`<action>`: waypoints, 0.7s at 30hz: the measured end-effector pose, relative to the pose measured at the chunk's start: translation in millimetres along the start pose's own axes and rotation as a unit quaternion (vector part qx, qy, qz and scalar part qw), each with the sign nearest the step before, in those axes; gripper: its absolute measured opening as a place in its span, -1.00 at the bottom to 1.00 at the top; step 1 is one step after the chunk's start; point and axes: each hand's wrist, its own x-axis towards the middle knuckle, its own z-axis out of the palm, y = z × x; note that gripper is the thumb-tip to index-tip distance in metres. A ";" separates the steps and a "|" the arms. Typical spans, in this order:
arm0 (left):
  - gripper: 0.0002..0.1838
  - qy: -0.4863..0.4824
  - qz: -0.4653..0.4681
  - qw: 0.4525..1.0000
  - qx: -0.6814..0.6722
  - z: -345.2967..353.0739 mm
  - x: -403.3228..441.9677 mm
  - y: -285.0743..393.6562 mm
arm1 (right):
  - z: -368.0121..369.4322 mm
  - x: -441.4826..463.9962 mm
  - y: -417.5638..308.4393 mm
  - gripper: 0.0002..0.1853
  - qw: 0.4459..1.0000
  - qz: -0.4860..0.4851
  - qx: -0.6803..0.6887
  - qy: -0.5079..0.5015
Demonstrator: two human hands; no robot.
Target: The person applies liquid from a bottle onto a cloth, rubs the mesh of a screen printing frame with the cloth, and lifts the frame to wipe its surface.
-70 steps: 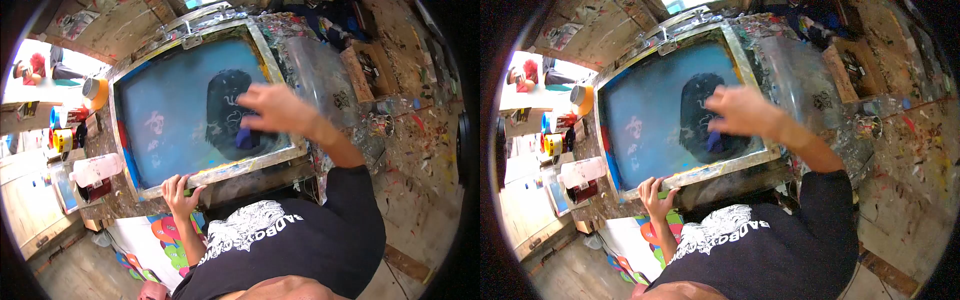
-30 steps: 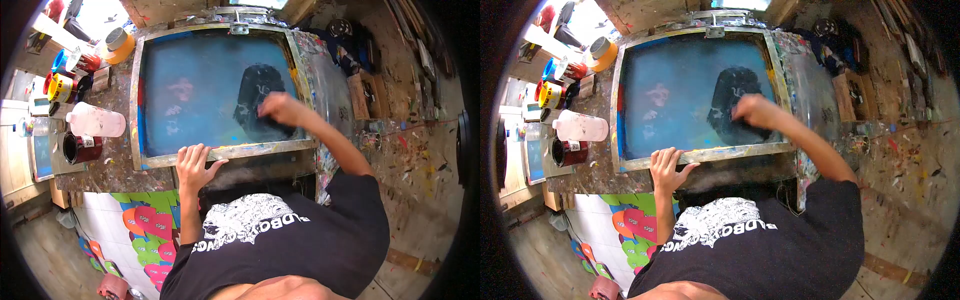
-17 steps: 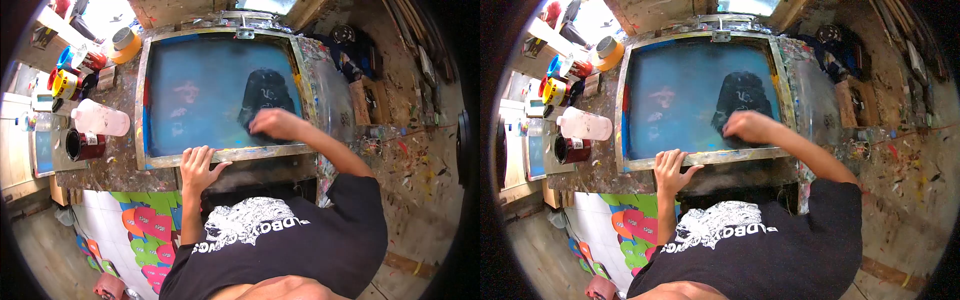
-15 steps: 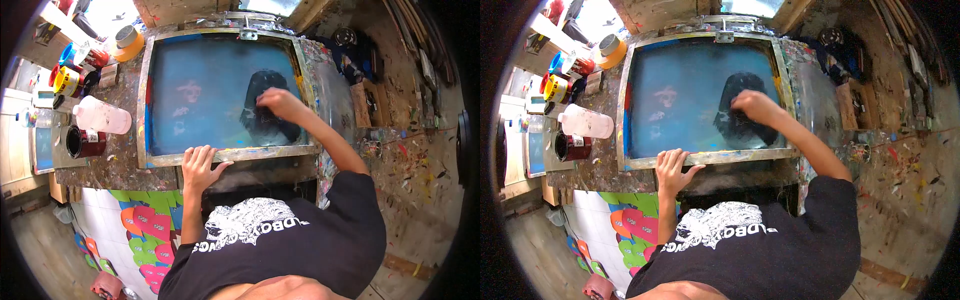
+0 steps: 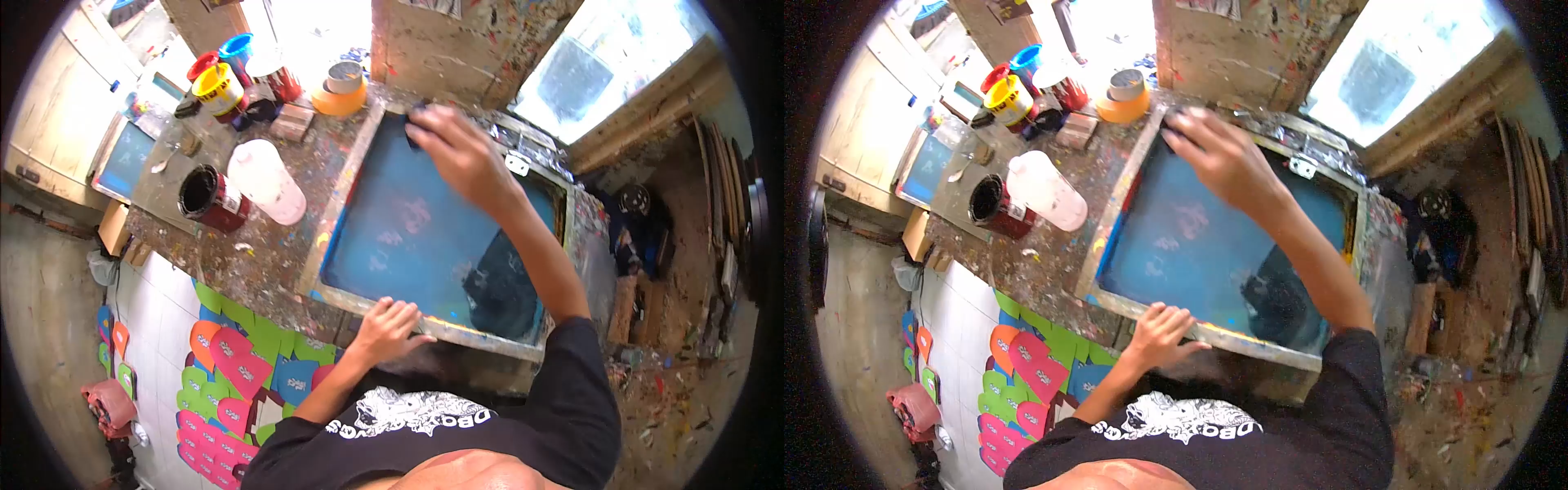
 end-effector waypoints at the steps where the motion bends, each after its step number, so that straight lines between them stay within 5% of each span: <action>1: -0.48 -0.009 -0.006 1.000 -0.004 0.9 -1.1 -0.5 | 10.4 32.2 13.6 -0.69 0.997 -0.028 -0.021 0.064; 5: -0.50 -0.019 -0.012 1.000 -0.001 3.5 -3.6 -0.3 | 52.4 146.2 70.0 -0.67 0.981 -0.084 0.018 0.174; 7: -0.52 -0.013 -0.012 1.000 -0.010 5.5 0.1 -1.8 | 107.3 186.9 125.2 -0.64 0.990 -0.025 -0.032 0.132; 9: -0.51 -0.023 -0.022 0.999 0.000 2.9 -2.5 0.7 | 138.0 190.9 143.5 -0.61 0.985 0.134 -0.110 -0.002; 13: -0.50 -0.016 -0.029 0.999 -0.011 5.2 -3.4 1.2 | 141.7 143.7 129.1 -0.60 0.982 0.127 -0.136 -0.036; 15: -0.50 -0.019 -0.023 0.999 -0.015 3.6 -3.1 -0.2 | 115.1 90.6 112.4 -0.59 0.984 0.166 0.001 -0.063; 21: -0.43 -0.021 -0.034 0.999 -0.011 6.0 -3.4 1.5 | 2.8 -114.9 120.9 -0.60 0.946 0.312 -0.030 -0.087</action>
